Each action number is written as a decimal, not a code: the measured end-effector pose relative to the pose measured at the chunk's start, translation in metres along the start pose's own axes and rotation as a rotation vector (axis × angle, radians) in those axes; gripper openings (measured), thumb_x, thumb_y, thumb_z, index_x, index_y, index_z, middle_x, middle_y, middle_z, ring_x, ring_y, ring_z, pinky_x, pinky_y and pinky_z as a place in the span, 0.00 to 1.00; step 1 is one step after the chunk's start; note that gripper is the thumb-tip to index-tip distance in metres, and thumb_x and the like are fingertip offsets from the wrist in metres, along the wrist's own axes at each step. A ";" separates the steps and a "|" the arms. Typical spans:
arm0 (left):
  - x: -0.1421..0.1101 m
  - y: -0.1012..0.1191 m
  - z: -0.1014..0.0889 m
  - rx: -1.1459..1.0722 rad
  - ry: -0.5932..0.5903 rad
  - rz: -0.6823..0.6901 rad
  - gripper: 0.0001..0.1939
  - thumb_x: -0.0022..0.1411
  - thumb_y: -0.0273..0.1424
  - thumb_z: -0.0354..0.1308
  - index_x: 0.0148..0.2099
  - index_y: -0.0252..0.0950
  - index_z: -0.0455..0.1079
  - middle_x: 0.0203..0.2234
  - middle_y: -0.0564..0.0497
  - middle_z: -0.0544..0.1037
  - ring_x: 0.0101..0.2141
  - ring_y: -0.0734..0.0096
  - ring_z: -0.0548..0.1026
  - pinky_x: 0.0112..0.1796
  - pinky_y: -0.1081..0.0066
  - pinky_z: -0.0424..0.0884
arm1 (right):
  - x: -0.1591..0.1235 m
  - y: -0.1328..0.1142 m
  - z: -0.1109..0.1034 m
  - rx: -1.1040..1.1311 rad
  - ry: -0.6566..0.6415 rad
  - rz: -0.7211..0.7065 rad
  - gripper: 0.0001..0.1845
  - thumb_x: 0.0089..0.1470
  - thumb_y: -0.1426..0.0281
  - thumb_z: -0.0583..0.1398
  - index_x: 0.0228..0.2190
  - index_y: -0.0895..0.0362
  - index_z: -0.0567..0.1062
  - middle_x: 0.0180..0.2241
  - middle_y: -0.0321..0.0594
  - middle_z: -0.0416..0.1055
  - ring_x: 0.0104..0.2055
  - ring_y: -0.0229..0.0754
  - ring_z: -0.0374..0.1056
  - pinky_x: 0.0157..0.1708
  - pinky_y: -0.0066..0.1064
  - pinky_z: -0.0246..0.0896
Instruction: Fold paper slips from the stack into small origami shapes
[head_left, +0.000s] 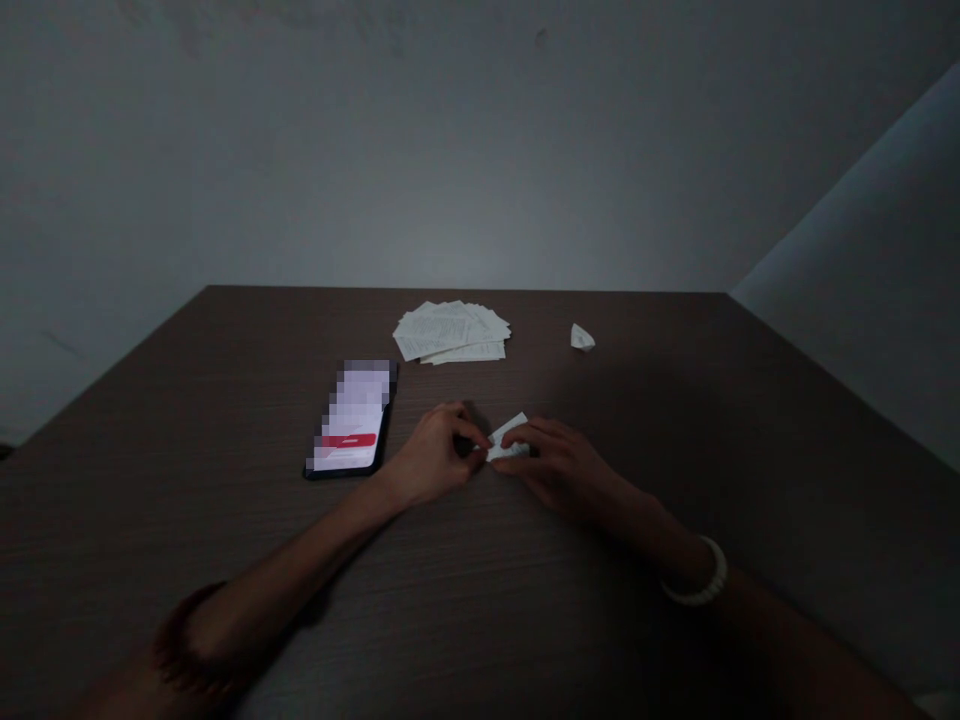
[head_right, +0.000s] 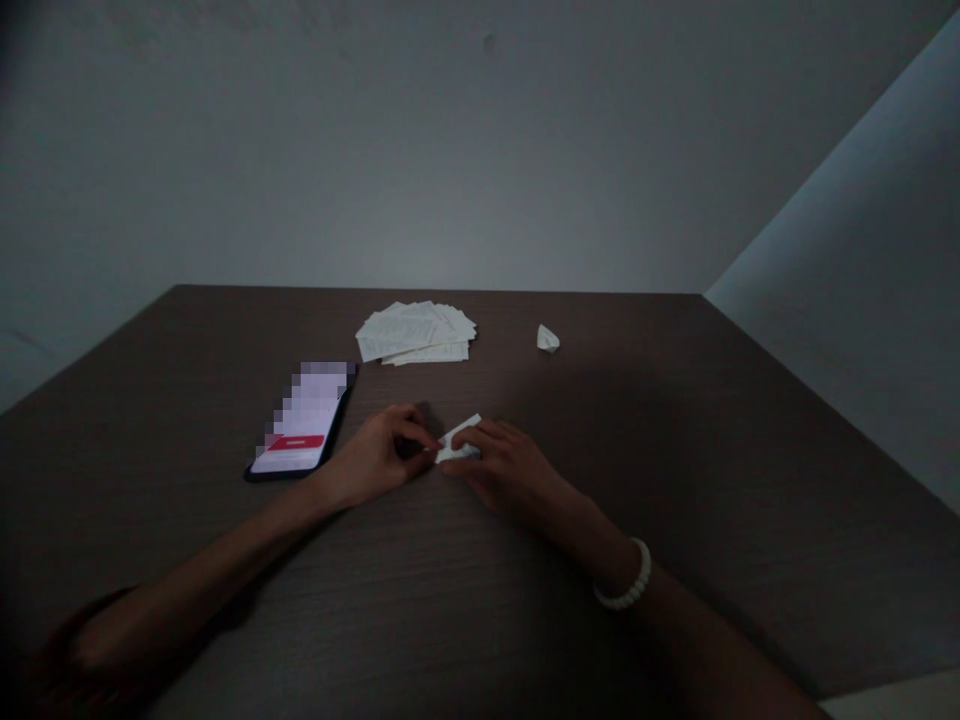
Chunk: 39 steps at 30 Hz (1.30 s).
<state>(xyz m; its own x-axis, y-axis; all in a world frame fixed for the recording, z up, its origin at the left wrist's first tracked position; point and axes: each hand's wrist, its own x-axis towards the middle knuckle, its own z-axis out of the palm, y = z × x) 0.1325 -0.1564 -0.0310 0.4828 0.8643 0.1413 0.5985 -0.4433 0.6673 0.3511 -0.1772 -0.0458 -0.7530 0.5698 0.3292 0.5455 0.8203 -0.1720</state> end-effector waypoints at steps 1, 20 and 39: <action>0.000 0.000 0.000 0.001 -0.003 0.008 0.08 0.53 0.26 0.58 0.32 0.37 0.79 0.30 0.48 0.72 0.31 0.68 0.70 0.34 0.67 0.66 | 0.000 0.000 0.000 -0.007 0.000 -0.004 0.16 0.59 0.76 0.56 0.46 0.48 0.75 0.47 0.40 0.70 0.47 0.44 0.64 0.45 0.37 0.61; 0.001 0.002 -0.001 0.009 -0.004 -0.010 0.07 0.54 0.27 0.59 0.31 0.37 0.79 0.29 0.49 0.72 0.31 0.69 0.70 0.33 0.69 0.65 | 0.000 0.001 0.001 0.045 0.032 0.023 0.16 0.57 0.77 0.56 0.44 0.50 0.76 0.47 0.40 0.71 0.47 0.43 0.66 0.46 0.37 0.58; 0.003 -0.005 -0.003 -0.020 -0.042 0.016 0.09 0.55 0.27 0.57 0.32 0.37 0.80 0.29 0.50 0.72 0.27 0.73 0.69 0.29 0.71 0.65 | 0.000 -0.001 -0.003 -0.028 -0.031 0.015 0.16 0.60 0.76 0.55 0.47 0.51 0.73 0.47 0.41 0.70 0.48 0.45 0.63 0.46 0.38 0.57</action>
<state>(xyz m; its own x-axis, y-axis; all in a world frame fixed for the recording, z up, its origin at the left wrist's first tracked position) 0.1289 -0.1511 -0.0316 0.5189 0.8461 0.1216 0.5779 -0.4521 0.6795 0.3515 -0.1781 -0.0429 -0.7552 0.5837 0.2982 0.5666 0.8101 -0.1508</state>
